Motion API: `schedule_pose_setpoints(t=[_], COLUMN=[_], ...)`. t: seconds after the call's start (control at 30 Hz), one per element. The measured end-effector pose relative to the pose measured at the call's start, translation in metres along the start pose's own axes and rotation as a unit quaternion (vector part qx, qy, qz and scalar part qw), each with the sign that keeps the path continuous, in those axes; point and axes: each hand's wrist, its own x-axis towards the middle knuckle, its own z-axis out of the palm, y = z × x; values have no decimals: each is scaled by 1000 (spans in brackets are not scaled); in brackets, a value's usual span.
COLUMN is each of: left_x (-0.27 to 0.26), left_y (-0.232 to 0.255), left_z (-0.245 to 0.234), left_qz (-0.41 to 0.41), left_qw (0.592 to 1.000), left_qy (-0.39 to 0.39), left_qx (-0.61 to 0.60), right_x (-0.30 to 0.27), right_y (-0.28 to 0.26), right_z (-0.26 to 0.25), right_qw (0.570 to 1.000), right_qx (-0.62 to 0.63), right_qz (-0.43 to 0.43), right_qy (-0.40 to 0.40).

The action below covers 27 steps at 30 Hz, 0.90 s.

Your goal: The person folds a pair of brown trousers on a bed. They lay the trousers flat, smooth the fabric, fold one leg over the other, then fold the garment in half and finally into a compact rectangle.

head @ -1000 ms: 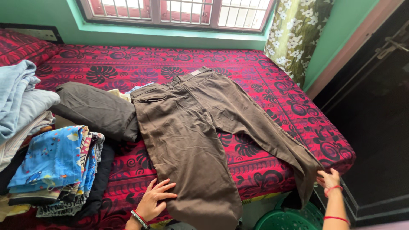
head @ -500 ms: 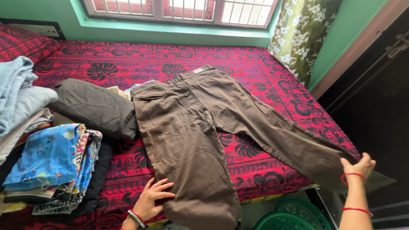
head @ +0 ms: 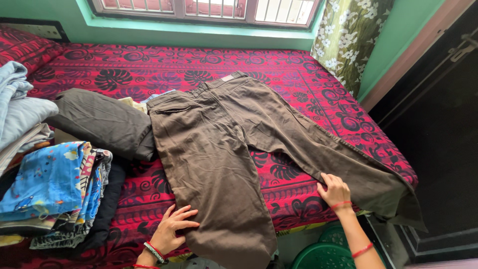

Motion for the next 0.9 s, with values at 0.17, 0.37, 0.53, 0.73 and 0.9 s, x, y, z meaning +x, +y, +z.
schedule_pose_setpoints(t=[0.17,0.37,0.53,0.73,0.9], left_x=[0,-2,-1,-1,0], left_y=[4,3,-3,-10,-4], left_z=[0,1,1,2,3], left_qz=[-13,-16,-1,9,8], left_qw=[1000,1000,1000,1000,1000], left_qy=[0,-1,-7,-14,14], left_qx=[0,-2,-2,-7,0], right_x=[13,13,12,22,57], right_y=[8,6,-28,-88,-105], right_z=[8,-3,-12,24,66], right_qw=[989,987,999,996,997], right_qx=[-128,-106,-1,46,11], right_qz=[-28,23,-14,-71,59], right_qy=[-73,-115,-35,7,-44])
